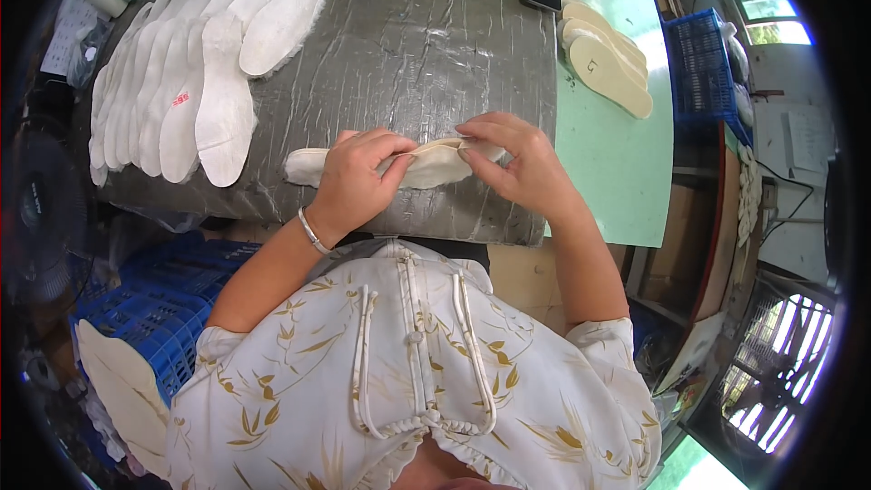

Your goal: Assembling and lining shoe insoles at a factory workbench.

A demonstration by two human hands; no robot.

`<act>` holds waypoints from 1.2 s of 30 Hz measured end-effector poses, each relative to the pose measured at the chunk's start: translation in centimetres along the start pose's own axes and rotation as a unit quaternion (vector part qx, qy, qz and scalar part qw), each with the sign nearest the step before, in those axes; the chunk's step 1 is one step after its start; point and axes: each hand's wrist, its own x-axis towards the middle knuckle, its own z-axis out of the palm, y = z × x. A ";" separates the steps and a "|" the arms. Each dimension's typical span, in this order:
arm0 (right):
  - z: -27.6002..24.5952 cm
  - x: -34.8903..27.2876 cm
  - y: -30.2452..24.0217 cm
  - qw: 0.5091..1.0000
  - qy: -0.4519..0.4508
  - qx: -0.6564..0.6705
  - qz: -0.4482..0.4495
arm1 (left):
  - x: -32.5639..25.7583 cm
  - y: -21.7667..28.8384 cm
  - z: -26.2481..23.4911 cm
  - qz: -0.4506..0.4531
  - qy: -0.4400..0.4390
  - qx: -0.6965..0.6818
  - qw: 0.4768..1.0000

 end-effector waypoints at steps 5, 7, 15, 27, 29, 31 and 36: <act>0.9 -0.1 0.5 0.996 0.007 -0.075 -0.057 | 0.0 0.2 0.1 0.011 0.010 -0.005 1.000; 1.0 0.0 0.5 0.997 0.011 -0.060 -0.040 | 0.0 0.4 0.0 0.007 0.004 -0.006 1.000; 0.9 0.2 0.3 1.000 0.002 -0.016 -0.008 | -0.2 0.3 0.1 0.022 0.010 0.001 1.000; 0.8 -0.4 0.4 0.999 -0.010 -0.007 -0.046 | 1.8 1.9 1.8 -0.019 -0.018 -0.065 0.998; 0.5 -0.7 0.1 0.998 -0.001 -0.037 -0.054 | 1.8 2.2 1.9 -0.016 -0.021 -0.056 0.998; 0.7 -0.8 0.5 0.994 -0.007 -0.072 -0.082 | 1.8 2.1 2.1 0.000 -0.005 -0.051 0.999; 0.6 -0.9 0.0 0.984 -0.003 -0.143 -0.109 | 1.6 2.4 2.3 0.011 0.000 -0.033 0.999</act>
